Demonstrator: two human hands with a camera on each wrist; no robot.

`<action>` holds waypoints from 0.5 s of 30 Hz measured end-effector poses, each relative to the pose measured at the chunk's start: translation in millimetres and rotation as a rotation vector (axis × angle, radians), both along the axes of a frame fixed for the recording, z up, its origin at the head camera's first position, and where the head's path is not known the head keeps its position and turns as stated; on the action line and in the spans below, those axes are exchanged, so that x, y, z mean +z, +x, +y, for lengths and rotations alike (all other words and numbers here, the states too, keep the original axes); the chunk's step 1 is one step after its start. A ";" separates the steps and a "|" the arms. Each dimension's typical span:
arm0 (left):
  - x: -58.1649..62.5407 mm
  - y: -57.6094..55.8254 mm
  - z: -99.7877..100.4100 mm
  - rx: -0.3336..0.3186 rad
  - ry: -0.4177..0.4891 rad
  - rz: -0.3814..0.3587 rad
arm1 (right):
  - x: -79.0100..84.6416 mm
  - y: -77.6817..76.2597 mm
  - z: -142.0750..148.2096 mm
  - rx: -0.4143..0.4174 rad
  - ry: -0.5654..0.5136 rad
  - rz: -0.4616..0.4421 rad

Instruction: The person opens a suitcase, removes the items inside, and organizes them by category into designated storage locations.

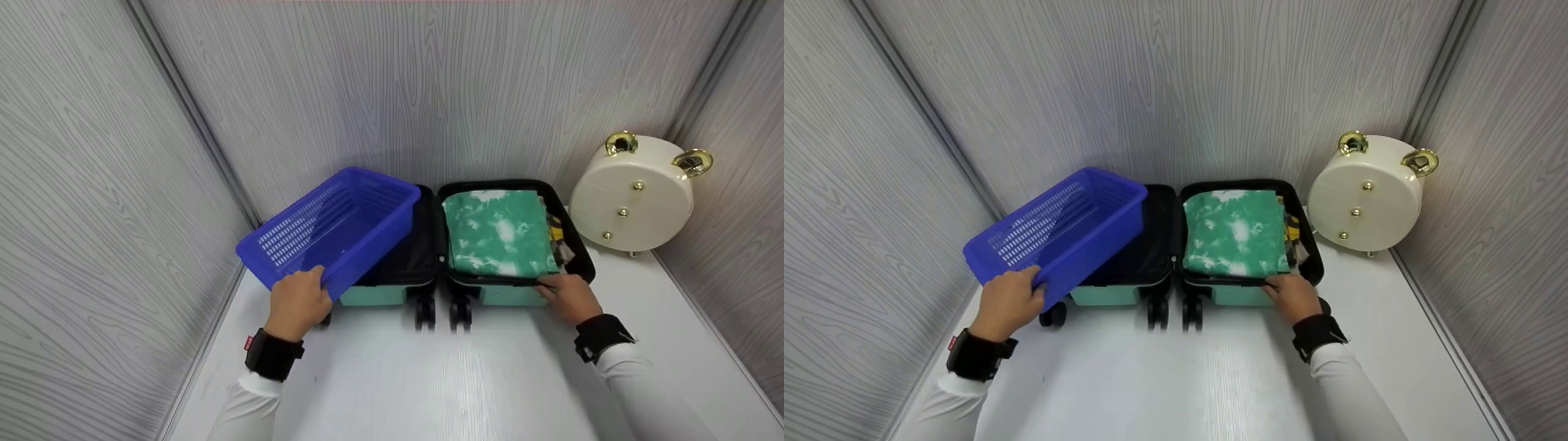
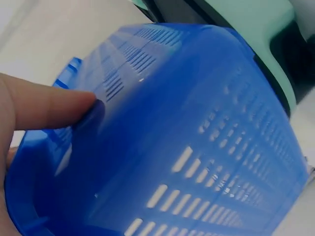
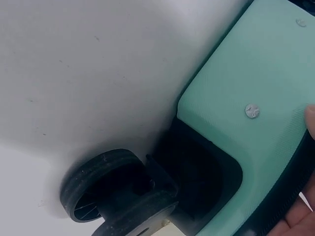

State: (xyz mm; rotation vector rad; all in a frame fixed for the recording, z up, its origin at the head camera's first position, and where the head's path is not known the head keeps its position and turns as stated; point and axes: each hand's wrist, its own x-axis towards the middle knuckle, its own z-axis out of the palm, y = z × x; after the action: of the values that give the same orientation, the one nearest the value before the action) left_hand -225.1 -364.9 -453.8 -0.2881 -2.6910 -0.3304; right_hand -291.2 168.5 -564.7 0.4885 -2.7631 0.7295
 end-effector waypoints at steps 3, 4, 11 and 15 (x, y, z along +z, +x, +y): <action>-3.4 10.8 10.3 -0.086 -0.047 0.077 | 2.1 -0.4 1.3 0.000 -0.011 -0.003; -4.2 14.4 13.5 -0.114 -0.067 0.109 | 3.2 -0.3 1.3 -0.003 -0.015 -0.005; -6.6 38.8 34.8 -0.283 -0.208 0.268 | 20.1 4.7 -7.7 -0.054 -0.066 -0.040; -5.4 49.8 45.7 -0.380 -0.195 0.255 | 44.3 5.5 -21.2 -0.055 -0.251 -0.058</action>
State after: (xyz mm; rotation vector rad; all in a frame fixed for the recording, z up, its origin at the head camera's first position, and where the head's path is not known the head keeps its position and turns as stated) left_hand -175.3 -319.2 -459.3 -0.8449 -2.4077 -0.1262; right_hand -285.7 147.3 -520.4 0.3427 -2.6721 1.0738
